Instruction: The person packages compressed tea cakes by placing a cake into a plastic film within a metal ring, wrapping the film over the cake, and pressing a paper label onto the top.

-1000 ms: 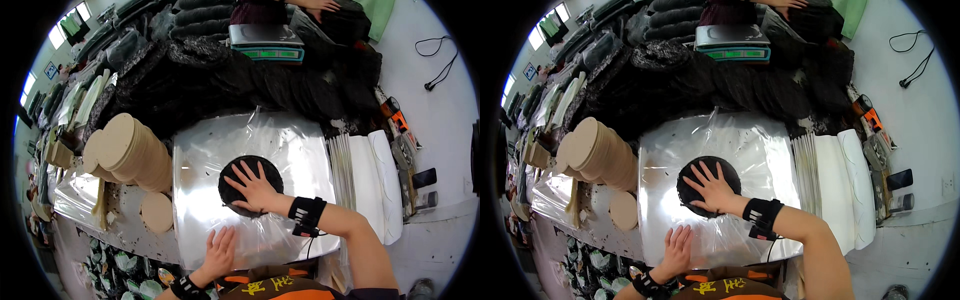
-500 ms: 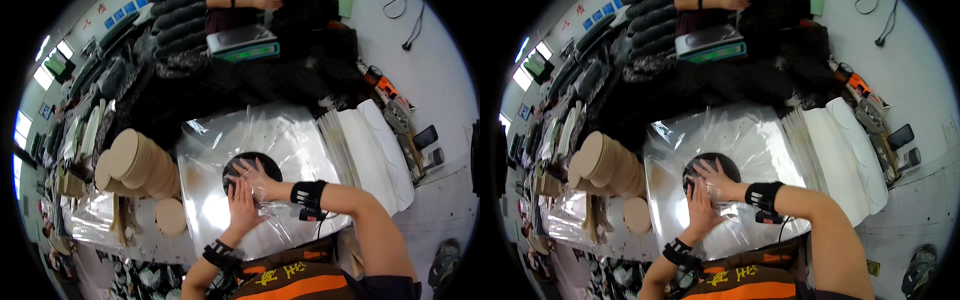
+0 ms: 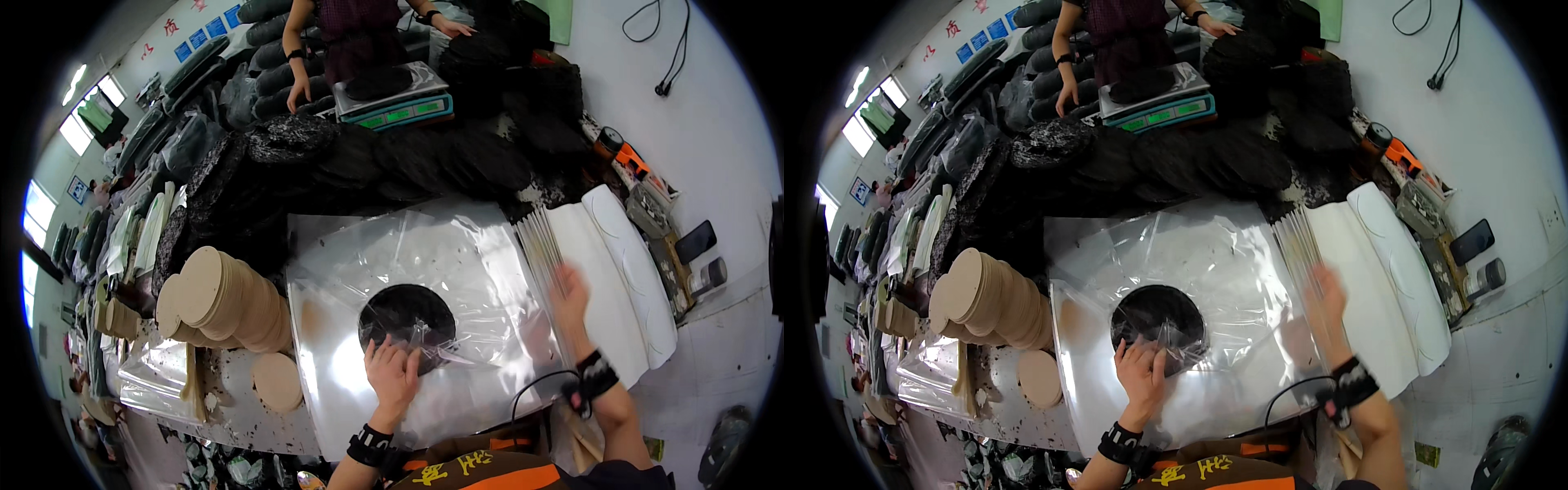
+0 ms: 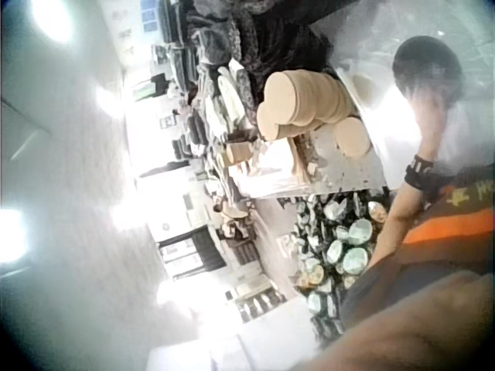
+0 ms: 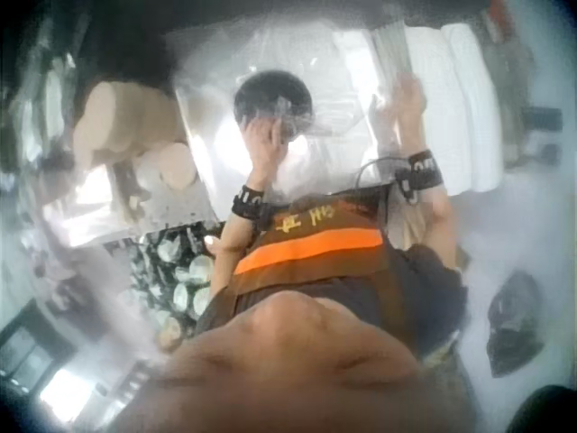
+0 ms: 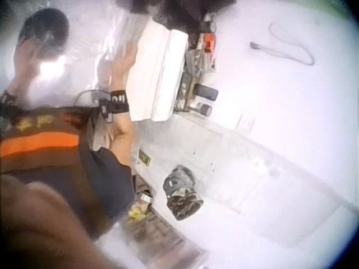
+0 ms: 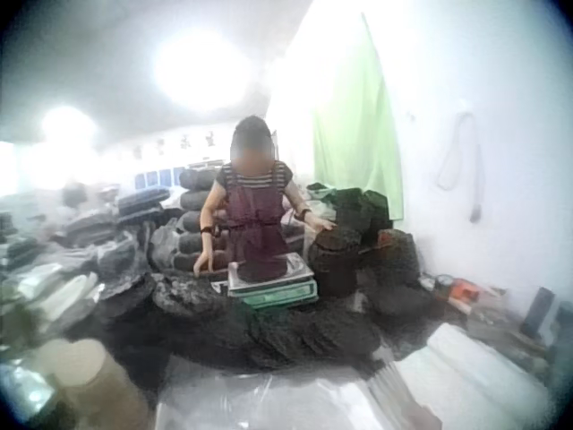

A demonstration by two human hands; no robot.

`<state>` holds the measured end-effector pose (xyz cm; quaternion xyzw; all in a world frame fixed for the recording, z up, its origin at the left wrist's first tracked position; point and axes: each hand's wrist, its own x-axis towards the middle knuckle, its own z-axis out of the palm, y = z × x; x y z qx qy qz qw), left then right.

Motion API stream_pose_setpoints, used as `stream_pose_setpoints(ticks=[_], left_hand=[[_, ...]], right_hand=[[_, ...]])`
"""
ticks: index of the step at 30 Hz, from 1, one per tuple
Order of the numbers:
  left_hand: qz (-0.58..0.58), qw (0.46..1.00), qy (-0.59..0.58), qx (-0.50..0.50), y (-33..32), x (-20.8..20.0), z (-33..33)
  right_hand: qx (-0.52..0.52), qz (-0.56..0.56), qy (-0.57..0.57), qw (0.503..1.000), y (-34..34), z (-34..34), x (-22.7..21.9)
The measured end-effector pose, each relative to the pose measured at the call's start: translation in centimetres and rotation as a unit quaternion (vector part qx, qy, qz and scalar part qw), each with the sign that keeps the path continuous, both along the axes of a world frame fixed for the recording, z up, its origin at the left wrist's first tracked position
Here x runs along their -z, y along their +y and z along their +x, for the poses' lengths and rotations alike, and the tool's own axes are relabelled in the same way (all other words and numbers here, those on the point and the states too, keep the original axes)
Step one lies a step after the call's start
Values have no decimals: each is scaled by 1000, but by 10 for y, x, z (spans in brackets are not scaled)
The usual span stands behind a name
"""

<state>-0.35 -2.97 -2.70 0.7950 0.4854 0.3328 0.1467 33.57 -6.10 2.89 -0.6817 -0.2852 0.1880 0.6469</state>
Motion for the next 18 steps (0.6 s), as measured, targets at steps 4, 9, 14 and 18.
stream_pose_setpoints(ticks=[4, 9, 14, 18], left_hand=[[-29, 998, 17, -60, -2, -20, 15], [-62, 997, -26, -50, 1, -26, 8], [-75, 977, -198, -5, 28, -35, -23], [-35, 997, -18, 62, 35, -29, -6]], right_hand=[[-379, -48, 51, 923, -20, -107, 55], [-289, 72, -347, 889, 61, -171, 15], [-415, -43, -414, 809, 55, -189, 30], [-477, -12, -270, 837, 62, -156, 19]])
